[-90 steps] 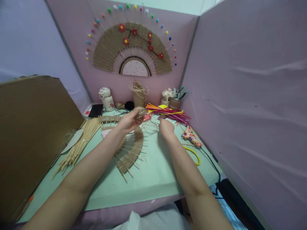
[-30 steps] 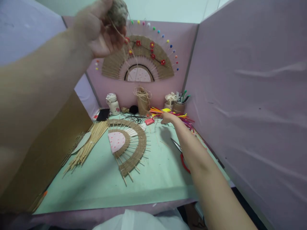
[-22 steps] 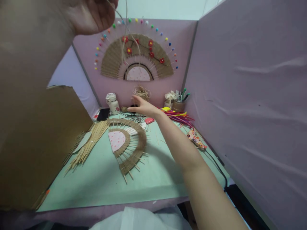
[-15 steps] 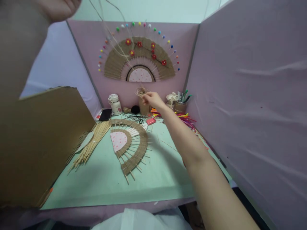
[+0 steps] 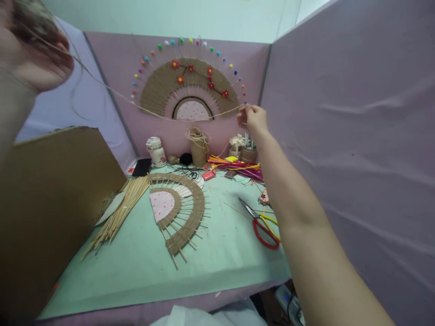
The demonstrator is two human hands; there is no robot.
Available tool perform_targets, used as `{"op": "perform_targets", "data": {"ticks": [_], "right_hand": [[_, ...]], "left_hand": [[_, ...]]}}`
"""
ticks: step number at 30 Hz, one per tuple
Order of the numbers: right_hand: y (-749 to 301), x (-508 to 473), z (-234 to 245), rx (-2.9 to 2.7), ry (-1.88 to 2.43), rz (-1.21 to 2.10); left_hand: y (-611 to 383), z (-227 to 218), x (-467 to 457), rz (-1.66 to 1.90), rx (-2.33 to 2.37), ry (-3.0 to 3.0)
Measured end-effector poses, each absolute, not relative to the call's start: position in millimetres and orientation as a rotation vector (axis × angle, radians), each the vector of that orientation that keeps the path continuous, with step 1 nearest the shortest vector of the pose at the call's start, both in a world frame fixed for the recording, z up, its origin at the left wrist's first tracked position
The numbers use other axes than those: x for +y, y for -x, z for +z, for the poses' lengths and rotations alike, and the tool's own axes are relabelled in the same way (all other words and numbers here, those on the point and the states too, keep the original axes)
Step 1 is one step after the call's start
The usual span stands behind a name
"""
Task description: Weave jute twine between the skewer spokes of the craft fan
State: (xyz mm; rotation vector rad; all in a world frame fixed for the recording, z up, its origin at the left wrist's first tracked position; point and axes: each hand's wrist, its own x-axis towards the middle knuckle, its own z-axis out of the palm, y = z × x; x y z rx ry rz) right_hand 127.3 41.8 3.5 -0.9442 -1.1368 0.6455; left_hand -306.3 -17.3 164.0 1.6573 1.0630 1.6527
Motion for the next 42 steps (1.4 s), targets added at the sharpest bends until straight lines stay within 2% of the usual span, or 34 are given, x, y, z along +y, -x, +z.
{"op": "perform_targets", "data": {"ticks": [1, 3, 9, 14, 20, 26, 30, 36, 42], "right_hand": [[-129, 39, 13, -1.153, 0.916, 0.612], [-132, 34, 27, -1.177, 0.884, 0.546], [-144, 21, 44, -1.262, 0.839, 0.423], [-145, -1, 43, -1.223, 0.766, 0.513], [-119, -46, 18, -1.188, 0.631, 0.615], [-104, -62, -25, -1.059, 0.534, 0.629], [-108, -56, -43, -0.991, 0.486, 0.668], [-117, -44, -49, -1.011, 0.528, 0.641], [-113, -42, -55, -1.114, 0.779, 0.429]], "left_hand": [[296, 155, -24, 1.754, 0.847, -1.593], [282, 141, -30, 1.724, 0.724, -1.480], [276, 115, -17, 1.686, 0.723, -1.325], [255, 93, -4, 1.589, 0.780, -1.309], [177, 58, 16, 1.289, 0.830, -1.183], [77, -15, 75, 0.904, 0.958, -0.865], [35, -54, 111, 0.780, 1.046, -0.756], [22, -72, 134, 0.768, 0.972, -0.807], [78, -74, 97, 0.842, 1.086, -1.042]]}}
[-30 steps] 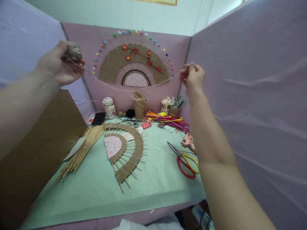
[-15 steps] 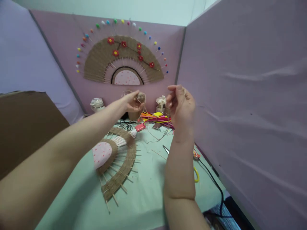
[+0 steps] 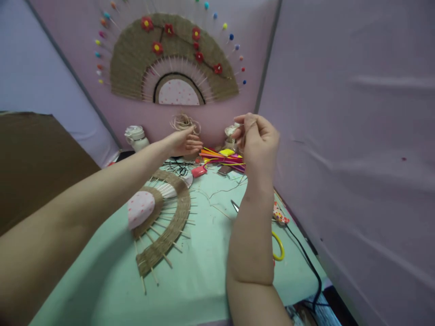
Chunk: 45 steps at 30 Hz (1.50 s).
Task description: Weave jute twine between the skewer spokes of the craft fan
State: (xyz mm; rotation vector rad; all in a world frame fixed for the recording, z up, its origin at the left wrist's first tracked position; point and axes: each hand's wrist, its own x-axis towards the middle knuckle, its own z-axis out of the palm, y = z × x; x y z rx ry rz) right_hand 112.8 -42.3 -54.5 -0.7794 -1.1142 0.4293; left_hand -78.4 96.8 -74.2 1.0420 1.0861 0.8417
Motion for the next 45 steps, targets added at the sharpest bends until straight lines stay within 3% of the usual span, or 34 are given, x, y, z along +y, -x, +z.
{"op": "perform_targets", "data": {"ticks": [3, 10, 16, 23, 28, 34, 42, 45], "right_hand": [[-116, -34, -69, -1.311, 0.971, 0.313], [-101, -21, -89, -2.069, 1.528, 0.425], [-29, 8, -135, -2.279, 1.552, 0.599], [5, 30, -194, -2.295, 1.692, 0.679], [1, 31, -194, -2.279, 1.653, 0.741], [1, 27, -186, -2.061, 1.533, 0.983], [-16, 12, -136, -1.741, 1.268, 0.854], [-19, -3, -119, -1.666, 1.149, 1.046]], "left_hand": [[136, -80, 44, 0.884, 1.130, -1.204], [257, -131, -65, 1.154, 1.446, -1.092], [260, -168, -80, 1.293, 1.735, -0.906], [256, -184, -80, 1.404, 1.653, -0.756], [257, -186, -77, 1.504, 1.392, -0.515], [252, -183, -84, 1.190, 1.103, -0.366], [255, -168, -94, 1.268, 0.999, -0.418], [257, -163, -97, 1.334, 0.972, -0.448]]}}
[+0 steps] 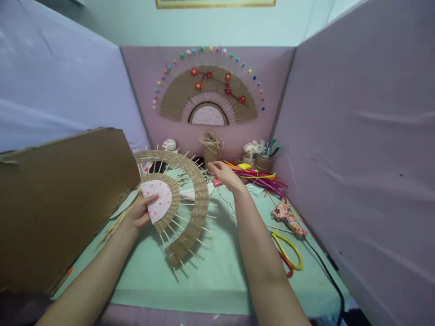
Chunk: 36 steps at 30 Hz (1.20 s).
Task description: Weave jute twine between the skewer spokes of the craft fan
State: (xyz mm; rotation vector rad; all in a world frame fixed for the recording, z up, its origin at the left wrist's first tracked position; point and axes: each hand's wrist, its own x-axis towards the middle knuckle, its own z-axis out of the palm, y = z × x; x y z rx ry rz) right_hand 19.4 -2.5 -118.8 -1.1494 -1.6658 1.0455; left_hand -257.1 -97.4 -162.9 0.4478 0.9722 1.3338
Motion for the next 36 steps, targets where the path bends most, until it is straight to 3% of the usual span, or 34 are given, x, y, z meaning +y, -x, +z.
{"op": "perform_targets", "data": {"ticks": [6, 23, 29, 36], "right_hand": [[-19, -29, -100, -1.664, 0.965, 1.427], [-16, -28, -94, -1.654, 0.951, 0.891], [-16, -25, -98, -1.671, 0.902, 0.930], [-15, -26, -102, -1.682, 0.841, 1.272]], "left_hand": [[266, -166, -99, 1.425, 0.923, -0.491], [271, -165, -100, 1.507, 0.864, -0.491], [269, -166, -100, 1.510, 0.837, -0.466], [265, -162, -101, 1.550, 0.835, -0.427]]}}
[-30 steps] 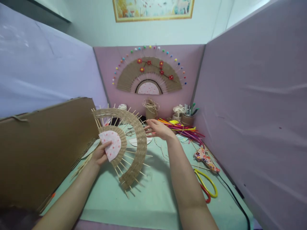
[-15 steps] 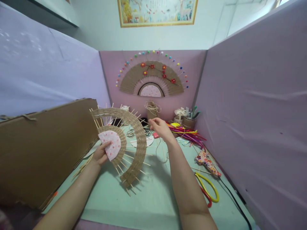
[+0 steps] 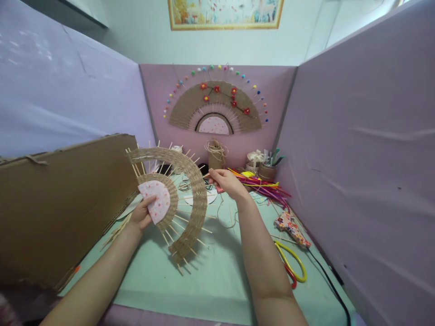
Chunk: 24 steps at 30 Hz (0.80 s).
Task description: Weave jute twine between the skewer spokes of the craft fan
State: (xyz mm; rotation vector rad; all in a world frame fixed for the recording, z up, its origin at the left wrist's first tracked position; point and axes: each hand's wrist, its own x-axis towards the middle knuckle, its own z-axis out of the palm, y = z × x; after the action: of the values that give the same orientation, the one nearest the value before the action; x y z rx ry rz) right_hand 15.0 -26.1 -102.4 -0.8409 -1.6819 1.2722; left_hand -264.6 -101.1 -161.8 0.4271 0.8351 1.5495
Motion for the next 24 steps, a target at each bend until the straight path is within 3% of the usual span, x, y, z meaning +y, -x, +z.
{"op": "perform_targets", "data": {"ticks": [6, 18, 24], "right_hand": [[-14, -32, -98, -1.738, 0.968, 1.168], [-11, -56, -80, -2.095, 1.124, 0.103], [-11, -64, -78, -2.040, 1.012, 0.210]], "left_hand": [[263, -161, -100, 1.578, 0.822, -0.434], [261, -163, -97, 1.624, 0.815, -0.429], [264, -162, -95, 1.685, 0.774, -0.368]]}}
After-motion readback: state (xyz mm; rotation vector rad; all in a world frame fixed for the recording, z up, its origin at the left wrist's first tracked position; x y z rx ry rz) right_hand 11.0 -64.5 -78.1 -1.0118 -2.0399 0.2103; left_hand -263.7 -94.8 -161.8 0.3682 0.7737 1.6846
